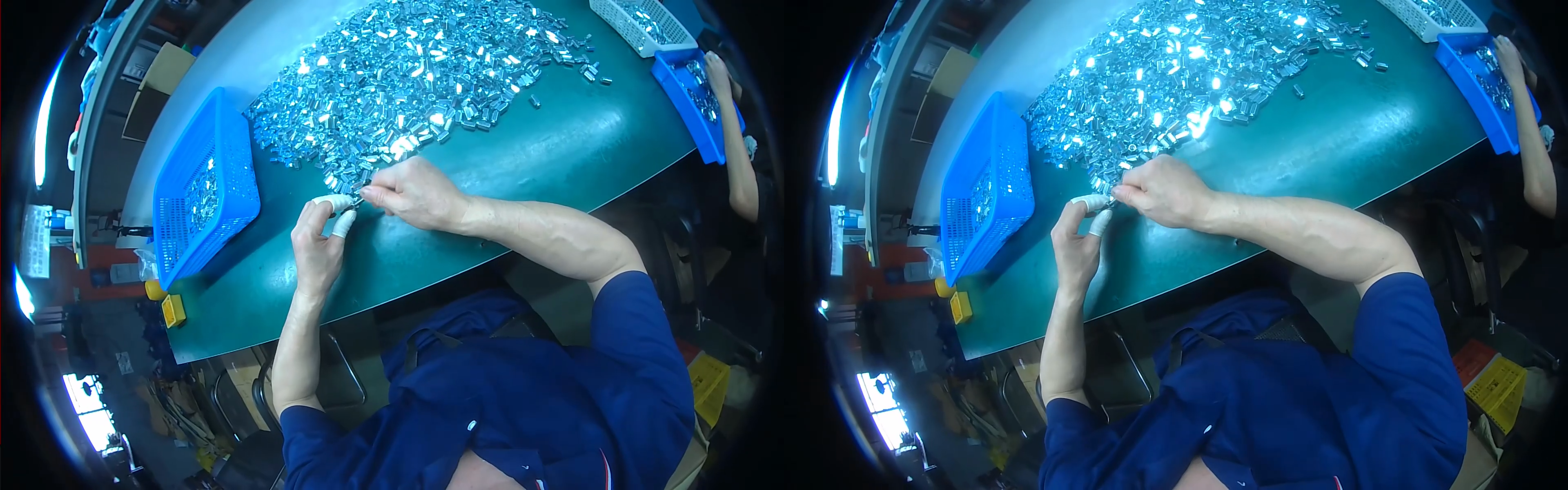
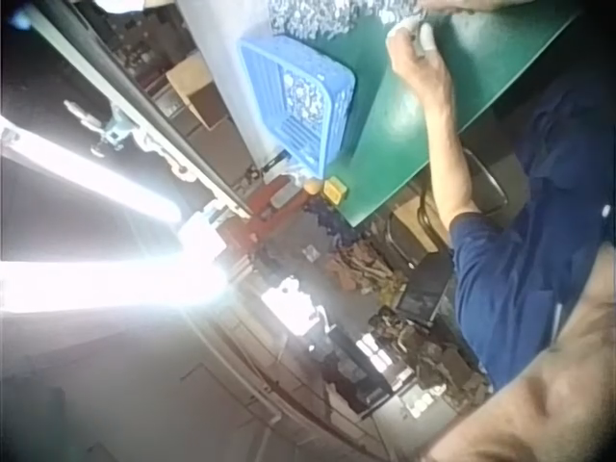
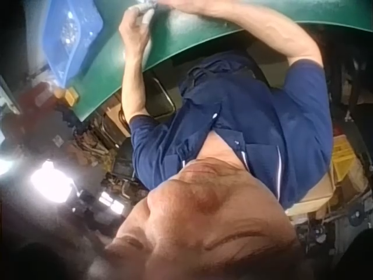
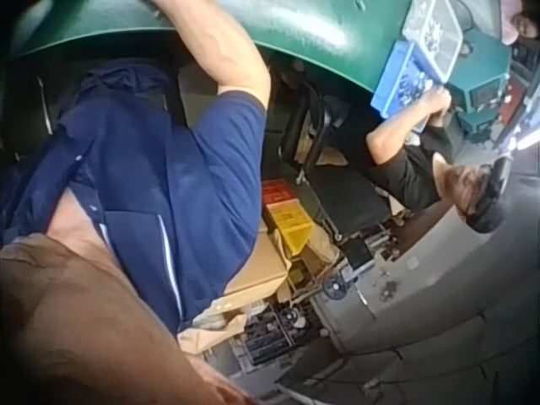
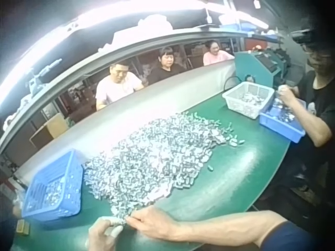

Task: Picking small silver metal components from a large pile and placing them into a blue plastic bin.

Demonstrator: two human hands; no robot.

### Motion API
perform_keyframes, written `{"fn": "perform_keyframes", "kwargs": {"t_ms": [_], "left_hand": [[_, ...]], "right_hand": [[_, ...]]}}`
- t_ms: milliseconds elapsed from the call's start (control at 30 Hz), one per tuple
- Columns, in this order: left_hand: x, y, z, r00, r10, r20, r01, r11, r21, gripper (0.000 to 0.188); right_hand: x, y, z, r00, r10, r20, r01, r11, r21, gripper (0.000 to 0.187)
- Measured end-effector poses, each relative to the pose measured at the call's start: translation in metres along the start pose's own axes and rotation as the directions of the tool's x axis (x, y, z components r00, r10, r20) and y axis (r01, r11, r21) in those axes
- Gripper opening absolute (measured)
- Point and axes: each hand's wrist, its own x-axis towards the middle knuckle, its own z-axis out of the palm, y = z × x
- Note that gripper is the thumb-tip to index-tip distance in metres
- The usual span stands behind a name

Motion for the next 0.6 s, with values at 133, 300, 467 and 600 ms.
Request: {"fn": "perform_keyframes", "kwargs": {"t_ms": [133,300,467,600], "left_hand": [[0.006,0.007,0.005,0.997,0.069,-0.027,-0.068,0.997,0.035,0.018],[0.001,0.004,0.001,0.995,0.1,-0.026,-0.097,0.992,0.08,0.019],[-0.001,0.017,-0.023,0.994,0.104,0.028,-0.107,0.976,0.189,0.018],[-0.001,0.002,-0.064,0.994,0.107,-0.029,-0.088,0.921,0.379,0.016]], "right_hand": [[0.0,-0.002,0.001,0.999,0.05,0.015,-0.051,0.992,0.114,0.039],[-0.001,-0.004,0.005,0.999,0.041,0.018,-0.042,0.992,0.117,0.039],[-0.004,-0.01,0.007,0.999,-0.041,-0.009,0.042,0.991,0.124,0.037],[0.0,-0.006,-0.005,0.975,-0.081,-0.208,0.114,0.981,0.155,0.034]]}}
